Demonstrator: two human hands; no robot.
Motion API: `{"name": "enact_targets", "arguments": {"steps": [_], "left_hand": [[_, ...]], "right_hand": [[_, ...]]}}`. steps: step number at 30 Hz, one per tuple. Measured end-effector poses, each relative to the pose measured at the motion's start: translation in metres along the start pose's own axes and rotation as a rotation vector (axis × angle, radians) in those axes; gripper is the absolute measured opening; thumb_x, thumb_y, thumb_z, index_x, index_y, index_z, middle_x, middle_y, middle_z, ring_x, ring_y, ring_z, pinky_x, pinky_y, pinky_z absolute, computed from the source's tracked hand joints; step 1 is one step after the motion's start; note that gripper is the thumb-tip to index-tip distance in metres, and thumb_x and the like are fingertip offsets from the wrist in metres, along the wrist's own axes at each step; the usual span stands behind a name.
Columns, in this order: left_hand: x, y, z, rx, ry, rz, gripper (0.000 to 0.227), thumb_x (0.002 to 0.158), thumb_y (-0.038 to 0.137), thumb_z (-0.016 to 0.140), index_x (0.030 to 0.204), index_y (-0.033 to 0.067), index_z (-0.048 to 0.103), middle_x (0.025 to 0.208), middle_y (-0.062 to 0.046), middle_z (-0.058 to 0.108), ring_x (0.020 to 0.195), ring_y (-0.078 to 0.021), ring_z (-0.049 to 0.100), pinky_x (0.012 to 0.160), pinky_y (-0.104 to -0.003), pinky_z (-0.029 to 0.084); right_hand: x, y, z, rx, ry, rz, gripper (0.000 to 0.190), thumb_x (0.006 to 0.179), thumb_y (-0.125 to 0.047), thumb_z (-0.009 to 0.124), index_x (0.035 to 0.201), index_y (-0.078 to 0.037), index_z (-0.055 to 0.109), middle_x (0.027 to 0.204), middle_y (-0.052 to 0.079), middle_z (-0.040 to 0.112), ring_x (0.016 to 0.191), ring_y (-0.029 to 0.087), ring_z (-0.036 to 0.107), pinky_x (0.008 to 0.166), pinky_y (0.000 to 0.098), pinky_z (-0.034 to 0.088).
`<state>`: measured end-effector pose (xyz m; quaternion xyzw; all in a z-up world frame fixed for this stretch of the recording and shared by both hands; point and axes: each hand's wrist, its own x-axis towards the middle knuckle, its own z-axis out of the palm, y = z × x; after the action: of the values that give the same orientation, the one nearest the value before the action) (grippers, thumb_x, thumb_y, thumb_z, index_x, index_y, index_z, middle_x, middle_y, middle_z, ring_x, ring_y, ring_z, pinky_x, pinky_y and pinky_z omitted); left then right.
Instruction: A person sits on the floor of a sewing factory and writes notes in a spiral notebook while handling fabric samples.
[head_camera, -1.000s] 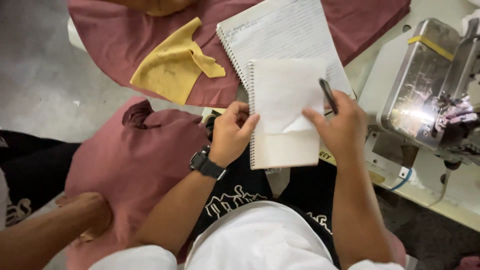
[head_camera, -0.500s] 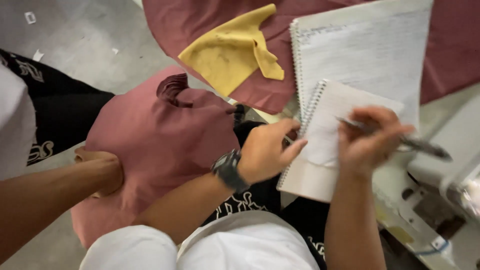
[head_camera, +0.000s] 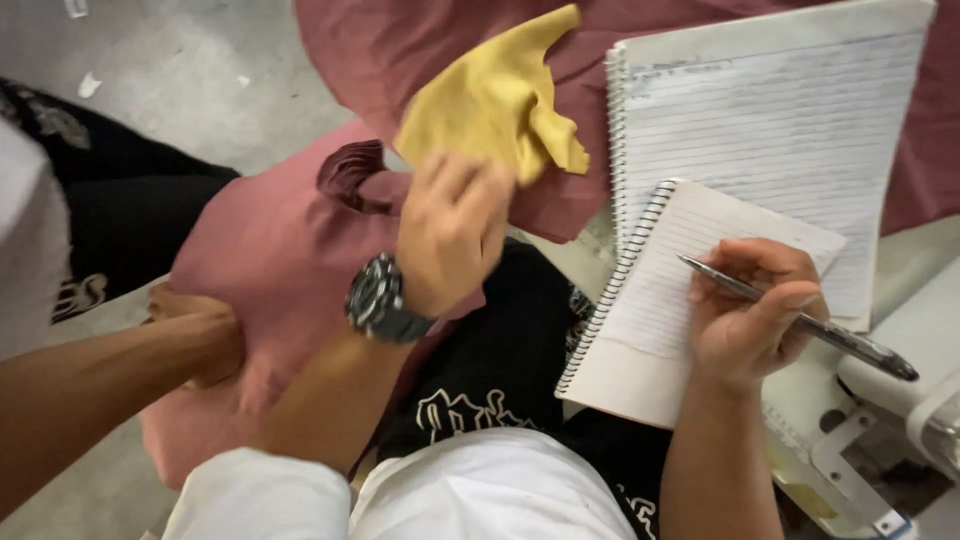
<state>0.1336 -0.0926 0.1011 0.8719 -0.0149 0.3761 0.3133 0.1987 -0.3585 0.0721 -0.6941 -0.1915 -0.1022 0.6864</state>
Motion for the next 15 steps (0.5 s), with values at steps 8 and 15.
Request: {"name": "enact_targets", "arguments": {"steps": [8, 15], "left_hand": [[-0.025, 0.014, 0.014, 0.111, -0.082, 0.016, 0.030, 0.088, 0.015, 0.082, 0.115, 0.0083, 0.070, 0.125, -0.008, 0.062, 0.112, -0.0308, 0.057, 0.098, -0.044, 0.042], [-0.028, 0.021, 0.025, 0.288, -0.297, 0.028, 0.055, 0.099, 0.033, 0.074, 0.144, 0.0049, 0.061, 0.151, -0.010, 0.054, 0.139, -0.0262, 0.049, 0.112, -0.050, 0.031]], "right_hand": [[0.004, -0.013, 0.005, 0.014, -0.033, 0.034, 0.056, 0.107, -0.063, 0.053, 0.111, -0.007, 0.057, 0.086, 0.007, 0.063, 0.058, 0.010, 0.052, 0.058, 0.0177, 0.043], [0.005, -0.002, -0.002, -0.017, -0.065, 0.003, 0.056, 0.108, -0.064, 0.052, 0.112, -0.008, 0.056, 0.087, 0.008, 0.064, 0.058, 0.010, 0.052, 0.057, 0.0190, 0.044]]}}
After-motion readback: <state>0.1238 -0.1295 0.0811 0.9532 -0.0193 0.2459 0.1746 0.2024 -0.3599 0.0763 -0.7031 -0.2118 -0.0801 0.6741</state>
